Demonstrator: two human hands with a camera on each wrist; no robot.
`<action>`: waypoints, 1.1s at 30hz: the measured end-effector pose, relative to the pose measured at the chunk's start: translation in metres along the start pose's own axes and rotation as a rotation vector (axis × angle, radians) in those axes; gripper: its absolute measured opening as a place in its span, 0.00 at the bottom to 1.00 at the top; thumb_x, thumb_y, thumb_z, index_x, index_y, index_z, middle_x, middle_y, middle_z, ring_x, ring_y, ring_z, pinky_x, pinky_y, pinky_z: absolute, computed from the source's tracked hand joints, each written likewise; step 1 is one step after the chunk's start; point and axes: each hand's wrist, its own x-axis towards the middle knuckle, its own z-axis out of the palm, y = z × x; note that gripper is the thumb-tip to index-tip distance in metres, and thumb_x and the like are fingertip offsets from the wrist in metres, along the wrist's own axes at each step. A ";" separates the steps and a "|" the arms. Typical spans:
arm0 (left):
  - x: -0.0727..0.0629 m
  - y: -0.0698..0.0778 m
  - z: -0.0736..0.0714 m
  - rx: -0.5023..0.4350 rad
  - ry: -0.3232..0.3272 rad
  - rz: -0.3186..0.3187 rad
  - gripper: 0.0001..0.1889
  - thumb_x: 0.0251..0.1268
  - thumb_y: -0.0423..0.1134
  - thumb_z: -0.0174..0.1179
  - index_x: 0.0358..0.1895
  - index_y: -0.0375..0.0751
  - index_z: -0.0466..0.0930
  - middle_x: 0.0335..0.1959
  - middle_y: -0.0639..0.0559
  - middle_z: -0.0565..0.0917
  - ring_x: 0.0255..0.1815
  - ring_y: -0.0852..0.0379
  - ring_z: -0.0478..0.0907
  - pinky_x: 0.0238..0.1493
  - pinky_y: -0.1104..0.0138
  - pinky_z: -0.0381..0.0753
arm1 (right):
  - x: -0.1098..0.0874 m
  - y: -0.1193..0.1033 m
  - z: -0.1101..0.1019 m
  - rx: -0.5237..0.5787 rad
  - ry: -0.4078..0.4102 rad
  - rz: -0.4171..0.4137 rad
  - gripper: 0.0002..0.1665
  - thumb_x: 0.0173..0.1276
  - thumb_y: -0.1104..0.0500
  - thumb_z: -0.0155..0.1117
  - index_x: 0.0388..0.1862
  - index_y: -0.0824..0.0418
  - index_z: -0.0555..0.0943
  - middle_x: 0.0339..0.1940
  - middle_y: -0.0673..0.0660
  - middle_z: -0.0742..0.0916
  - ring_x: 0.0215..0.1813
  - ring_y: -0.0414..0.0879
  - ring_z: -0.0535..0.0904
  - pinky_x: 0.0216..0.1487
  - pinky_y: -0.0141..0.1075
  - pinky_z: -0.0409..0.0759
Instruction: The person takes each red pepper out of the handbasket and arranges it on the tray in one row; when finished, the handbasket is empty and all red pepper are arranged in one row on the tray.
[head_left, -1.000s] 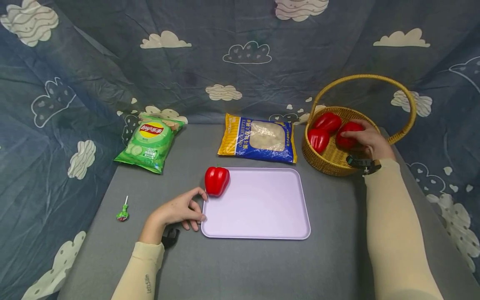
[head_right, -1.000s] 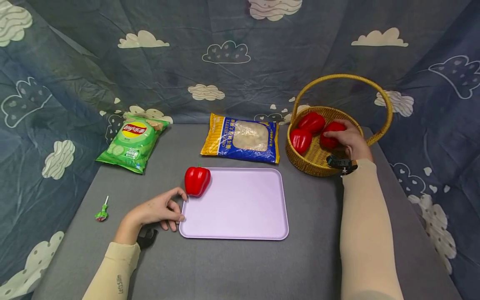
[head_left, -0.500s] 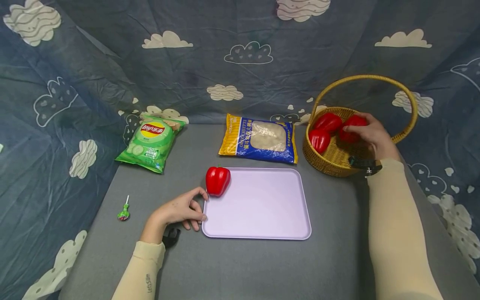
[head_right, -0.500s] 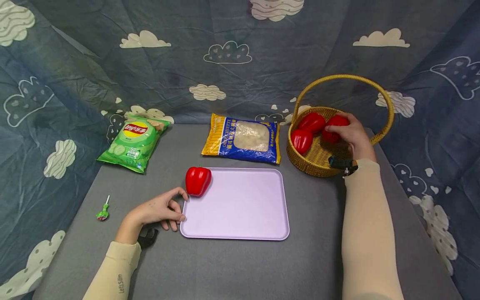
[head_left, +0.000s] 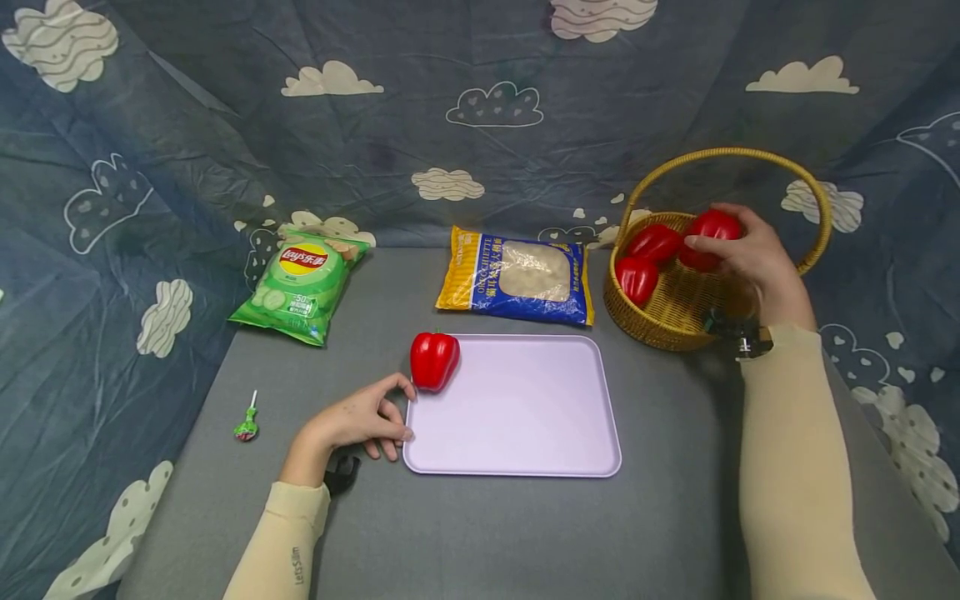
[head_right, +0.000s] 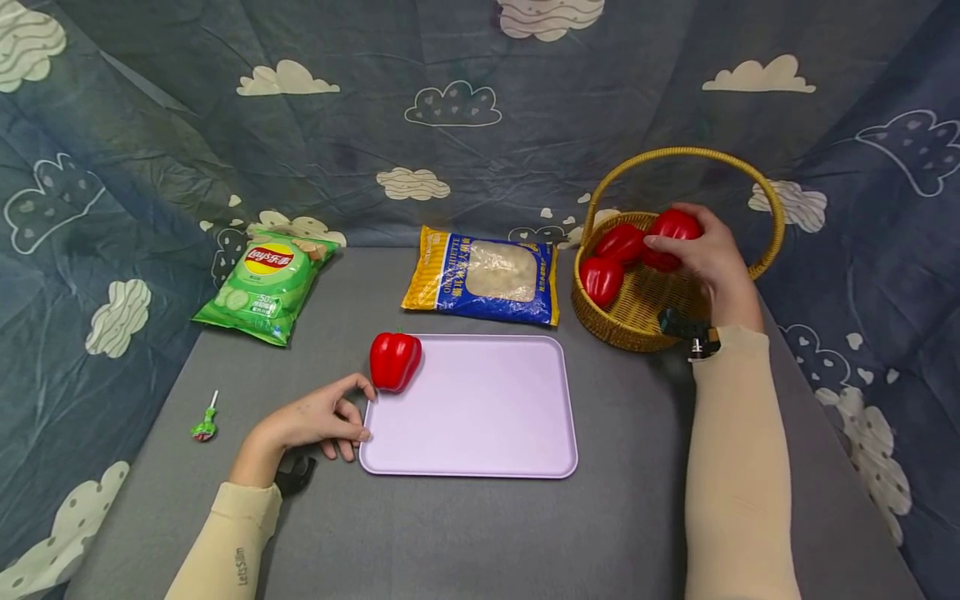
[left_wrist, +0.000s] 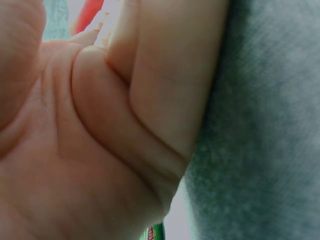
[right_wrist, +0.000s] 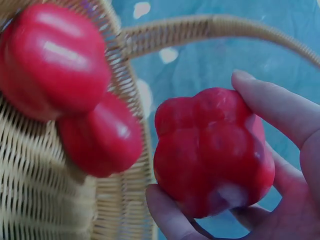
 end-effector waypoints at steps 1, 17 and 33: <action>0.000 0.000 0.000 0.000 0.000 -0.001 0.30 0.66 0.38 0.74 0.65 0.44 0.66 0.29 0.47 0.89 0.24 0.53 0.89 0.24 0.66 0.85 | -0.003 -0.003 0.000 0.003 0.001 -0.009 0.57 0.66 0.35 0.75 0.86 0.30 0.53 0.89 0.61 0.57 0.78 0.63 0.59 0.65 0.46 0.79; 0.001 0.000 -0.001 -0.002 0.004 -0.005 0.30 0.66 0.38 0.74 0.65 0.45 0.66 0.29 0.46 0.89 0.24 0.53 0.89 0.24 0.66 0.84 | -0.078 -0.044 0.058 0.029 -0.014 -0.212 0.51 0.68 0.44 0.77 0.83 0.31 0.59 0.88 0.57 0.60 0.83 0.65 0.56 0.72 0.62 0.77; 0.001 -0.001 0.000 -0.006 0.006 -0.010 0.30 0.66 0.39 0.74 0.64 0.44 0.67 0.29 0.46 0.89 0.24 0.53 0.89 0.25 0.66 0.85 | -0.128 -0.049 0.130 0.084 -0.121 -0.339 0.51 0.63 0.51 0.82 0.81 0.39 0.65 0.84 0.57 0.66 0.81 0.62 0.61 0.68 0.64 0.80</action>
